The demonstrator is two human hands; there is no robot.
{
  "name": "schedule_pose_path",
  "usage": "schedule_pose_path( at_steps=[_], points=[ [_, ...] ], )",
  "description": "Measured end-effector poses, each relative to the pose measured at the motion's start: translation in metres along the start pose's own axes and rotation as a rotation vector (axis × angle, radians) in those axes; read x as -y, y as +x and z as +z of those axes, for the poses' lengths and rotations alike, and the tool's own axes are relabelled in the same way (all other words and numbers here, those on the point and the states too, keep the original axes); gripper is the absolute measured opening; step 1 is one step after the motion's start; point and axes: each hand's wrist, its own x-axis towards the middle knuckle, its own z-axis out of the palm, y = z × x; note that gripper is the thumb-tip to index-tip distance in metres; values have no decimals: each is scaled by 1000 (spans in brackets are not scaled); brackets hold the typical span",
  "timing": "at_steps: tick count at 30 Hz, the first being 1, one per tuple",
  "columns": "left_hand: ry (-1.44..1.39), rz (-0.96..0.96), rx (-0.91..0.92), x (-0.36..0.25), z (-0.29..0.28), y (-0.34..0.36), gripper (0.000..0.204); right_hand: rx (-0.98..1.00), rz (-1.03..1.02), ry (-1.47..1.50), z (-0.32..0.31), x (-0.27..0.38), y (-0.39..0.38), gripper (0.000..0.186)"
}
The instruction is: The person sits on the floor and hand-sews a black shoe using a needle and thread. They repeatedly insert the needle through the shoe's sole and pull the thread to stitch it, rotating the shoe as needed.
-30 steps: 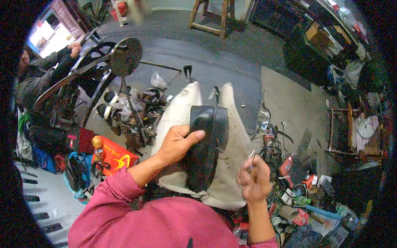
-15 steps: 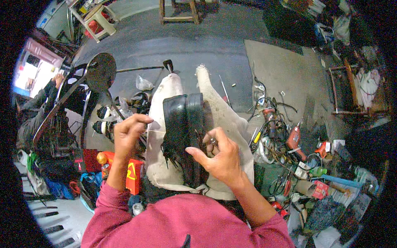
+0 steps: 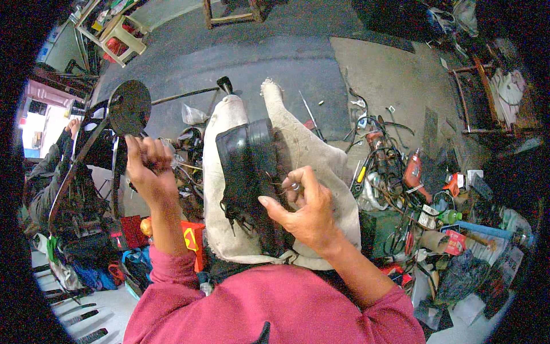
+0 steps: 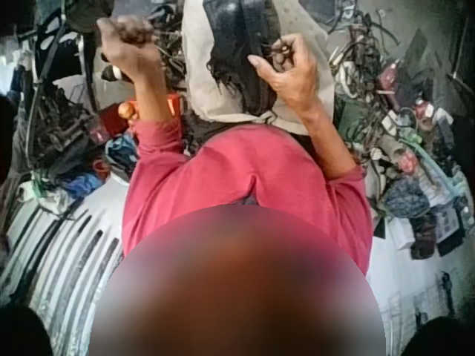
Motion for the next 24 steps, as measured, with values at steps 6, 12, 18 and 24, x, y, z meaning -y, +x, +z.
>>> schedule_pose_path(
  at_steps=[6,12,18,24],
  points=[
    [715,407,729,-6,45,-84,11,-17,-152,74,-8,1,-7,29],
    [921,397,716,5,59,-95,20,94,-443,-34,-27,14,-14,23],
    [890,374,646,11,59,-97,13,87,-157,-200,-44,24,-7,20],
    [816,252,530,12,63,-95,8,268,-171,-25,-66,17,-10,18]
  ],
)
